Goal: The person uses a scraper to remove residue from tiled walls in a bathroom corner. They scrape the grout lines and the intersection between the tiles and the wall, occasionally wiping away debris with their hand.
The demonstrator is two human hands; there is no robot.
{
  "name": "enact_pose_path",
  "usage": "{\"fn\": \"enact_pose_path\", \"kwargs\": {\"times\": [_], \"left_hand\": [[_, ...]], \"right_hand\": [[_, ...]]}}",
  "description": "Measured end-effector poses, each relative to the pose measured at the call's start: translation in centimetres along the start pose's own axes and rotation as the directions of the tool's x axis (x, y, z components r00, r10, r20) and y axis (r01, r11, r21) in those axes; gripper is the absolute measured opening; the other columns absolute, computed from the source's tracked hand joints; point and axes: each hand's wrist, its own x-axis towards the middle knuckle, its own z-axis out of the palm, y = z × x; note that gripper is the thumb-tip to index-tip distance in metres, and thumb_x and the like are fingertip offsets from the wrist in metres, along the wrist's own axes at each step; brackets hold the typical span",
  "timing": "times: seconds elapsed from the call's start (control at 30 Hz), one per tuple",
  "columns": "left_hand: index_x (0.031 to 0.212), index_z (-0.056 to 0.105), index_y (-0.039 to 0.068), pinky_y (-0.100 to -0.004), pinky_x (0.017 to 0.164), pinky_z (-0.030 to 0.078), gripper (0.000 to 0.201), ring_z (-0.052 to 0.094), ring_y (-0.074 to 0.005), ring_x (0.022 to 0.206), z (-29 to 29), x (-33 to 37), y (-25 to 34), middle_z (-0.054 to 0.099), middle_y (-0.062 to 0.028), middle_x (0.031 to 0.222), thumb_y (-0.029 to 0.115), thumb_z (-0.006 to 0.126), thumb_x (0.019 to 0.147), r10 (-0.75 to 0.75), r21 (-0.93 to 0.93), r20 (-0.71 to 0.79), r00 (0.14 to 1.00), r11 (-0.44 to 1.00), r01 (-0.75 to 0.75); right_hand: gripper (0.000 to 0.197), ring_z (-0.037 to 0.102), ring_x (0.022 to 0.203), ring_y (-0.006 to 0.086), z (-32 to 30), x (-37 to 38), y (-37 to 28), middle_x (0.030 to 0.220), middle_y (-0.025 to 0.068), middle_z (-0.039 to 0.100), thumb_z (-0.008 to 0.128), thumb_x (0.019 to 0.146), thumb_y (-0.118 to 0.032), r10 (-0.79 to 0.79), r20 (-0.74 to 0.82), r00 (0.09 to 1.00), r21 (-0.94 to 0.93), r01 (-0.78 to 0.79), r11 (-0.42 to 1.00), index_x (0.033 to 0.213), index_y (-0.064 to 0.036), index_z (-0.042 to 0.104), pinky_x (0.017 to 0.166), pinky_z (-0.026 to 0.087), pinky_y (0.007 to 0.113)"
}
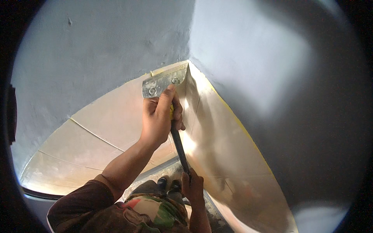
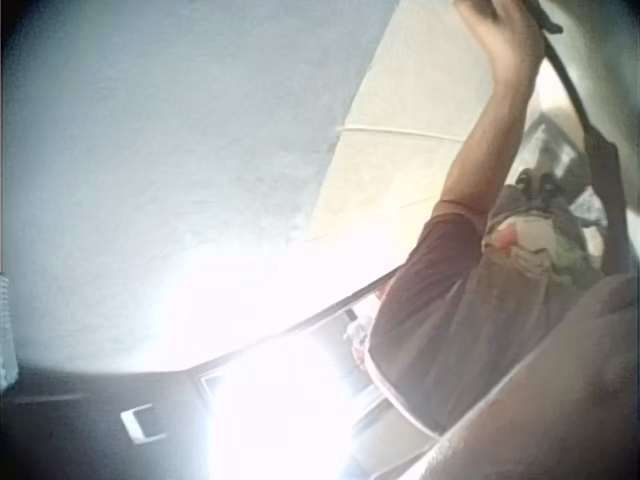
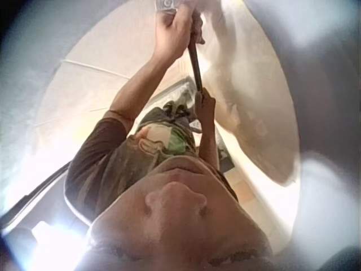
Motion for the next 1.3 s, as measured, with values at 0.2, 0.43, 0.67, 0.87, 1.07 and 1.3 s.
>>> {"fn": "enact_pose_path", "kwargs": {"times": [0.2,0.43,0.67,0.87,1.07,1.3], "left_hand": [[0.075,0.053,0.004,-0.0313,0.039,0.048,0.042,0.051,-0.013,0.039,-0.1,-0.2,0.4,0.051,-0.0045,0.052,0.029,0.051,0.109,0.005,-0.008,-0.035,0.999,1.0,-0.005],[0.075,0.053,0.004,-0.0309,0.039,0.049,0.042,0.05,-0.0126,0.039,-0.3,-0.5,0.0,0.051,-0.0042,0.052,0.029,0.051,0.109,-0.034,0.037,-0.014,0.999,0.999,0.035],[0.076,0.052,0.004,-0.0301,0.038,0.047,0.041,0.05,-0.0118,0.04,0.2,-0.1,-0.1,0.051,-0.0029,0.054,0.026,0.049,0.11,0.015,0.014,-0.007,1.0,1.0,-0.015],[0.076,0.052,0.004,-0.0294,0.039,0.047,0.04,0.05,-0.011,0.041,0.1,-0.1,0.2,0.05,-0.0025,0.055,0.025,0.049,0.11,0.045,0.029,0.004,0.999,0.999,-0.045],[0.074,0.053,0.004,-0.0295,0.039,0.047,0.041,0.05,-0.0106,0.04,0.3,-0.1,-0.2,0.051,-0.0028,0.054,0.025,0.051,0.109,0.035,0.025,0.005,0.999,0.999,-0.035],[0.08,0.054,0.003,-0.0302,0.041,0.049,0.038,0.051,-0.0109,0.042,-0.6,-0.8,0.1,0.051,-0.003,0.056,0.027,0.05,0.11,-0.022,0.019,-0.027,0.999,1.0,0.023]], "right_hand": [[0.038,0.049,0.05,0.012,0.3,0.4,-0.3,0.054,0.0055,0.047,0.056,0.103,-0.035,0.034,0.004,0.999,0.054,-0.034,0.998,0.086,-0.0015,0.058,0.048,0.037,0.034],[0.045,0.046,0.049,0.0116,1.0,0.1,-0.2,0.054,0.005,0.045,0.054,0.105,-0.042,0.01,-0.002,1.0,0.059,-0.01,0.998,0.083,-0.0026,0.055,0.047,0.036,0.036],[0.051,0.045,0.049,0.0114,1.5,0.7,0.3,0.053,0.0039,0.043,0.052,0.104,-0.049,-0.016,-0.06,0.998,0.066,0.02,0.998,0.082,-0.0029,0.055,0.047,0.034,0.036],[0.049,0.045,0.05,0.0102,1.7,1.4,0.3,0.053,0.0037,0.041,0.054,0.103,-0.047,-0.015,-0.054,0.998,0.105,0.021,0.994,0.083,-0.0024,0.055,0.047,0.034,0.036],[0.052,0.048,0.049,0.0118,3.8,0.8,4.9,0.053,0.0028,0.046,0.052,0.104,-0.049,-0.043,-0.106,0.993,-0.033,0.04,0.999,0.082,-0.002,0.055,0.047,0.038,0.037],[0.053,0.057,0.047,0.0229,4.5,0.6,4.1,0.053,0.0072,0.049,0.05,0.104,-0.051,-0.057,-0.098,0.994,-0.035,0.054,0.998,0.082,-0.0027,0.054,0.047,0.04,0.039]]}}
